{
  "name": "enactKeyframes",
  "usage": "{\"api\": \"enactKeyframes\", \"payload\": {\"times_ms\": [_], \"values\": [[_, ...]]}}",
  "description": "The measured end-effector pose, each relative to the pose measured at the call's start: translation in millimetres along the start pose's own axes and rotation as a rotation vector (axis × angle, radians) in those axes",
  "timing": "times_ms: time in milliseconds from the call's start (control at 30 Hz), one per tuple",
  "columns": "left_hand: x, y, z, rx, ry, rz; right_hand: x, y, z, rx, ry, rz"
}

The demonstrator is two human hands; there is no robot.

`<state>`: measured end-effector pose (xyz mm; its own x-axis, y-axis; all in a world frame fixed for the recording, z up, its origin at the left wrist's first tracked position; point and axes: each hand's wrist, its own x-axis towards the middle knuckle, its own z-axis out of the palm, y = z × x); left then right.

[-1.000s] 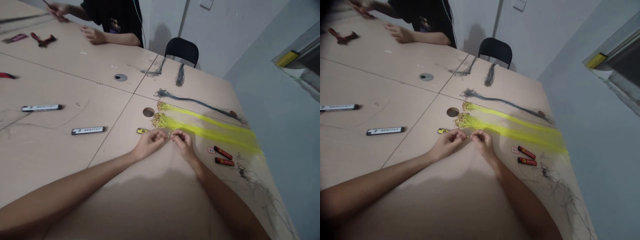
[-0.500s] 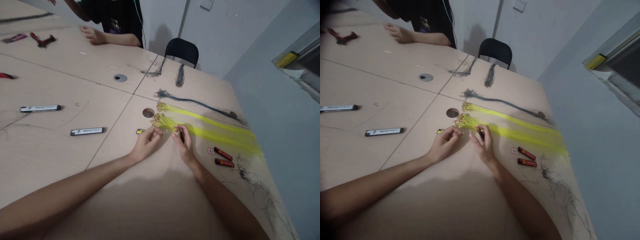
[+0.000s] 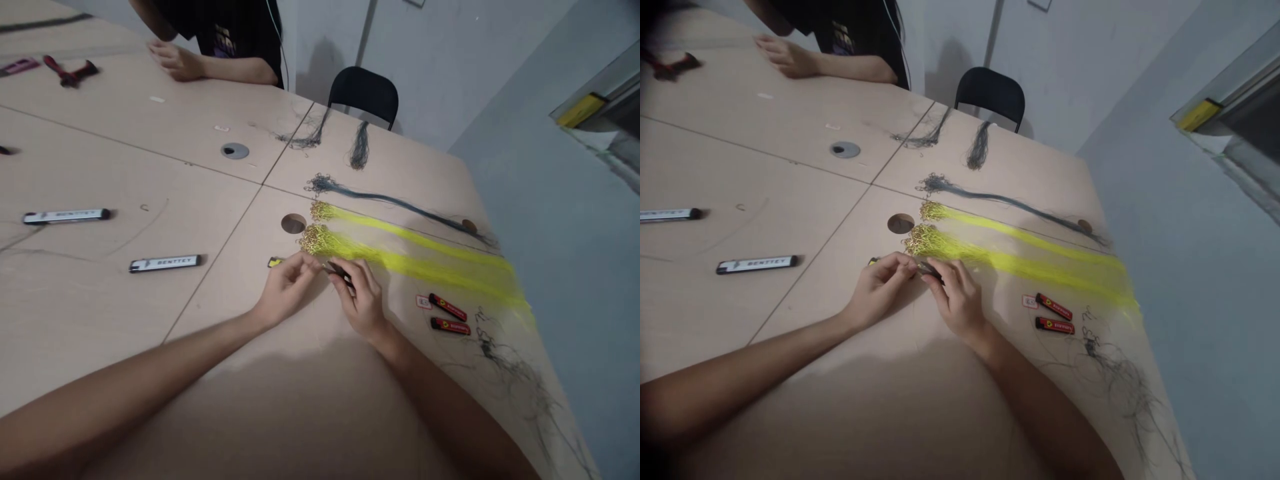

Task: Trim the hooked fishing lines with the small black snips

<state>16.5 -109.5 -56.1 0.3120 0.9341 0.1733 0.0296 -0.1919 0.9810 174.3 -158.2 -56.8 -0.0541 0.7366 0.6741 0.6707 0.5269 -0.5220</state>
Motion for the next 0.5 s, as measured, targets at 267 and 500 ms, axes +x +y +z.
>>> {"api": "enactKeyframes", "payload": {"times_ms": [267, 500], "values": [[1.1, 2.7, -1.3, -0.028, 0.031, -0.017, -5.5, 0.9, 0.3, -0.108, -0.034, 0.015], [1.2, 4.4, -1.2, -0.060, 0.011, -0.053, -8.9, 0.2, -1.9, -0.135, -0.074, 0.088]]}}
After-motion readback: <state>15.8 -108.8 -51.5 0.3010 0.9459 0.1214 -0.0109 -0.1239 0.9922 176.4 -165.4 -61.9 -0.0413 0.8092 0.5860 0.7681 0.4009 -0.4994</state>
